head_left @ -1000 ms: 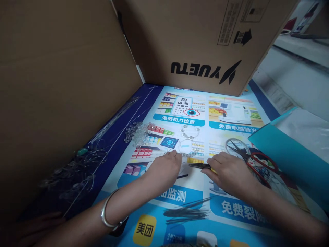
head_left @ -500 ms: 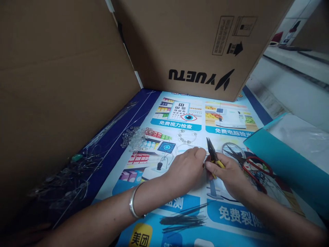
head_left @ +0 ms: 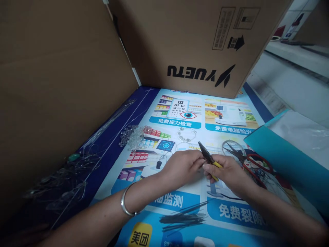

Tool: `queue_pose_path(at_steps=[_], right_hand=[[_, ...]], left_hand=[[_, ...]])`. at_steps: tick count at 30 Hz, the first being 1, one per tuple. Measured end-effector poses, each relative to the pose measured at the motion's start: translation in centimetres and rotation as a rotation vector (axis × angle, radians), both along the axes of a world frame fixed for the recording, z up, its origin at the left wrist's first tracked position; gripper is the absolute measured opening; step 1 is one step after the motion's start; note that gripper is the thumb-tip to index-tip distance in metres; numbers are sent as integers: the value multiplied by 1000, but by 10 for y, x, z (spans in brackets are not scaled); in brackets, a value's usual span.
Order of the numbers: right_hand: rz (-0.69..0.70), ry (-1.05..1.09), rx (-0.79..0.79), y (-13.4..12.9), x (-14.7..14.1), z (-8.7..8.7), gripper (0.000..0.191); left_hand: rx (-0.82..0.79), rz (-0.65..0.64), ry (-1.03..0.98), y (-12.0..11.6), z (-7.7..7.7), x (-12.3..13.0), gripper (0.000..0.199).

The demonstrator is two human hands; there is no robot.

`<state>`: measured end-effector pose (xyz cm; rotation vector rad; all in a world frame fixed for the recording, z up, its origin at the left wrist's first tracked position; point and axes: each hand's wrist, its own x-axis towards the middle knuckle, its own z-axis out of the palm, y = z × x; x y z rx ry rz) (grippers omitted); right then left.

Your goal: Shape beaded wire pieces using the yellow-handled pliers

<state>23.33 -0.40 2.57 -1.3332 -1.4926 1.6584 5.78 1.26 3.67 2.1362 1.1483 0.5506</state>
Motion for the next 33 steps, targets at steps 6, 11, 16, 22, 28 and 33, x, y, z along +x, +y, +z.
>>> queue_pose_path(at_steps=[6, 11, 16, 22, 28, 33], right_hand=[[47, -84, 84, 1, 3, -4, 24], [67, -141, 161, 1, 2, 0, 28], [28, -463, 624, 6, 10, 4, 26], [31, -956, 1312, 20, 31, -3, 30], [68, -1194, 1636, 16, 39, -1, 30], [91, -1247, 1724, 12, 39, 2, 31]], left_hand=[[-95, 12, -74, 1, 0, -3, 20], [-160, 52, -156, 2, -2, -3, 20], [-346, 169, -433, 9, 3, -9, 15], [-649, 283, -758, 17, 3, -15, 16], [-714, 305, -867, 19, 2, -18, 18], [-733, 317, -874, 18, 0, -17, 17]])
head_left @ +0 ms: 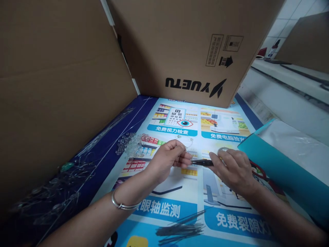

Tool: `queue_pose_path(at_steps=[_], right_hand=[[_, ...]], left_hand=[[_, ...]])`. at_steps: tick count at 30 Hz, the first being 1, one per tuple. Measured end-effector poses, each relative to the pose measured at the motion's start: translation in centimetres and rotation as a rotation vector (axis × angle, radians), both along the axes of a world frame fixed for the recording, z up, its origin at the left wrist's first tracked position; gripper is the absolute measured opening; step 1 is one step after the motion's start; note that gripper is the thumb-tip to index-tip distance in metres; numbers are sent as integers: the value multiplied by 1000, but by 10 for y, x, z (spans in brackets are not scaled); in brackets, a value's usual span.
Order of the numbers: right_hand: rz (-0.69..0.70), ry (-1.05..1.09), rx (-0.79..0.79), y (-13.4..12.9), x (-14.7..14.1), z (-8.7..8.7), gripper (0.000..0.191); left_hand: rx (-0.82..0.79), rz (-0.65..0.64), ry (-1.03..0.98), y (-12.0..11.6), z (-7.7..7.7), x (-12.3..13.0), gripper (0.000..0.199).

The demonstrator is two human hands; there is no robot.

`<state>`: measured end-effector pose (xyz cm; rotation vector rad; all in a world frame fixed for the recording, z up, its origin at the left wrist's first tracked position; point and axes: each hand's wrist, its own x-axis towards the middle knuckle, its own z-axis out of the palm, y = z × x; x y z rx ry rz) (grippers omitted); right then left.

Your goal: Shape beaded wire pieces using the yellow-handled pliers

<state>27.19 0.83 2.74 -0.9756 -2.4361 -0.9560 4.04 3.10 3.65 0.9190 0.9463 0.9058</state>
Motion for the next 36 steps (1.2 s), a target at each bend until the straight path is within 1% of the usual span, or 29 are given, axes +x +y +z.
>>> queue_pose_path(at_steps=[11, 15, 20, 36], right_hand=[[17, -45, 26, -1, -1, 2, 29], [21, -44, 61, -1, -1, 3, 26], [58, -16, 117, 1, -3, 3, 26], [53, -36, 126, -1, -4, 4, 27]], left_hand=[[-37, -33, 7, 0, -3, 1, 14], [-46, -30, 16, -1, -2, 1, 15], [-58, -19, 28, -2, -3, 2, 15], [-89, -30, 17, -2, -5, 3, 17]])
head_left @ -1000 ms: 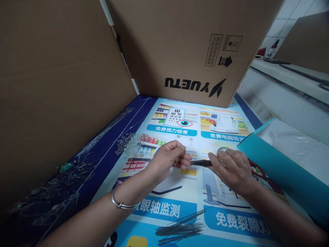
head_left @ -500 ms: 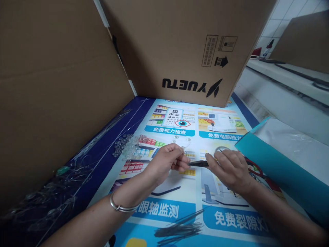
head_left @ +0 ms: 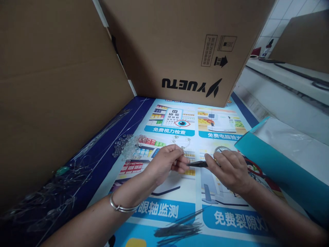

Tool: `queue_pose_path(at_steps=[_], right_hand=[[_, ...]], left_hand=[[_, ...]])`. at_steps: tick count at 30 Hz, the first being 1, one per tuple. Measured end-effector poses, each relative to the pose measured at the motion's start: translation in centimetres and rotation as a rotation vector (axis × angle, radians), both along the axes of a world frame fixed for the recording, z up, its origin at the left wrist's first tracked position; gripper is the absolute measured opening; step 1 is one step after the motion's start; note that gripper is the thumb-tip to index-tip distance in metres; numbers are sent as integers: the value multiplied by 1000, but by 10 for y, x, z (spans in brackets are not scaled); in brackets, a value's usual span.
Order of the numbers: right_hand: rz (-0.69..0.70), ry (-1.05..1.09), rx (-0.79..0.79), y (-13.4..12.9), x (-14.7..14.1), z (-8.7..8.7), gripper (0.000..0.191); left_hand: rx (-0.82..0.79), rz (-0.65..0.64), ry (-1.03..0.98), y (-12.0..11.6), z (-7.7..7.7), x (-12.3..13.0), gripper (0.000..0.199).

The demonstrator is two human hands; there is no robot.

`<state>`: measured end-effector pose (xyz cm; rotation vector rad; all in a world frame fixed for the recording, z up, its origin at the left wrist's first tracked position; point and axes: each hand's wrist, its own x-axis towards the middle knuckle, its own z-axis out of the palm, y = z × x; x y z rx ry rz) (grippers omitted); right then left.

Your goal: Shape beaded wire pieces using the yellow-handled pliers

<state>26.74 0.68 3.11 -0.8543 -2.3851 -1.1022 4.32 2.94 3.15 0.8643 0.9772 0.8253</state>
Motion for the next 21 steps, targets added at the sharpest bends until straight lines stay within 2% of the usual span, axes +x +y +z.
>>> queue_pose_path(at_steps=[13, 21], right_hand=[[50, 0, -42, 1, 2, -1, 28], [-3, -21, -282, 1, -2, 6, 18]], left_hand=[[38, 12, 36, 0, 0, 0, 14], [268, -35, 90, 1, 0, 0, 14]])
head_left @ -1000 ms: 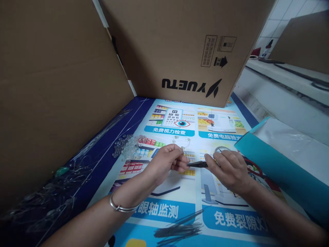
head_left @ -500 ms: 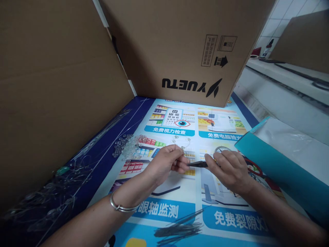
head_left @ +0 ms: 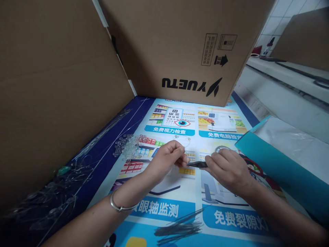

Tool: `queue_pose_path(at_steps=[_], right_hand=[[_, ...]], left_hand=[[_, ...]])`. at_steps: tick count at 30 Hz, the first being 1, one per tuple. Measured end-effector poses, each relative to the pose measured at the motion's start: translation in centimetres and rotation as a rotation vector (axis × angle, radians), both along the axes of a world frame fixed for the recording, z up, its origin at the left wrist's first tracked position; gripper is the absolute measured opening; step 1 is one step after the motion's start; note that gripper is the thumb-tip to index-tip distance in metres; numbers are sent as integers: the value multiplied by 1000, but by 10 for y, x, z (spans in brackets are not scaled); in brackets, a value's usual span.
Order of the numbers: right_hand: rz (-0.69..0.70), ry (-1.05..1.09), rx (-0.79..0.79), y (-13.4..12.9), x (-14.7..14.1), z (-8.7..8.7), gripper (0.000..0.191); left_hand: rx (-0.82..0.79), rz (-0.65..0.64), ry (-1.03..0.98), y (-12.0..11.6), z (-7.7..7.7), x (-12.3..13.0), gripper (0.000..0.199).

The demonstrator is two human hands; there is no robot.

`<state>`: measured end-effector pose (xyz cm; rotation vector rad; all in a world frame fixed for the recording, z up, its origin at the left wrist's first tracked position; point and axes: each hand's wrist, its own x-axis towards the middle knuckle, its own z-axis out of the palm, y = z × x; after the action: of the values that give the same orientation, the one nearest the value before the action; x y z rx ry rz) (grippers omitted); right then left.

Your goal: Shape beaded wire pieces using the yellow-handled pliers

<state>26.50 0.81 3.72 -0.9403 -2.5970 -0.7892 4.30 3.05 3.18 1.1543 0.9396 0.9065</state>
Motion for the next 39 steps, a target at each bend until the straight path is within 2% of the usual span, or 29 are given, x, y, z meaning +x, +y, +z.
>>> queue_pose_path(at_steps=[10, 14, 17, 20, 22, 25, 28, 32, 35, 39], right_hand=[[-104, -1, -259, -5, -8, 4, 31], [-117, 27, -394, -7, -9, 8, 32], [-181, 35, -545, -9, -10, 14, 32], [-229, 44, -614, -8, -11, 18, 32], [-231, 65, -553, -7, -11, 19, 31], [-232, 114, -339, -4, -9, 18, 32], [-177, 122, -133, -5, -8, 16, 32], [-67, 80, 87, -12, -9, 12, 30], [-11, 36, 166, -16, -11, 9, 30], [22, -19, 175, -19, -12, 7, 30]], left_hand=[[190, 16, 132, 1, 4, -2, 15], [261, -38, 200, 0, 8, -3, 15], [324, -95, 256, 0, 11, -4, 15], [304, -129, 267, 1, 11, -5, 14], [231, -115, 237, 4, 9, -6, 14], [59, -59, 139, 9, 3, -8, 15], [-97, -21, 50, 11, -2, -8, 16], [-165, 16, 2, 7, -3, -5, 15], [-189, 15, -3, 1, 0, 0, 13], [-208, 8, 1, -4, 1, 6, 12]])
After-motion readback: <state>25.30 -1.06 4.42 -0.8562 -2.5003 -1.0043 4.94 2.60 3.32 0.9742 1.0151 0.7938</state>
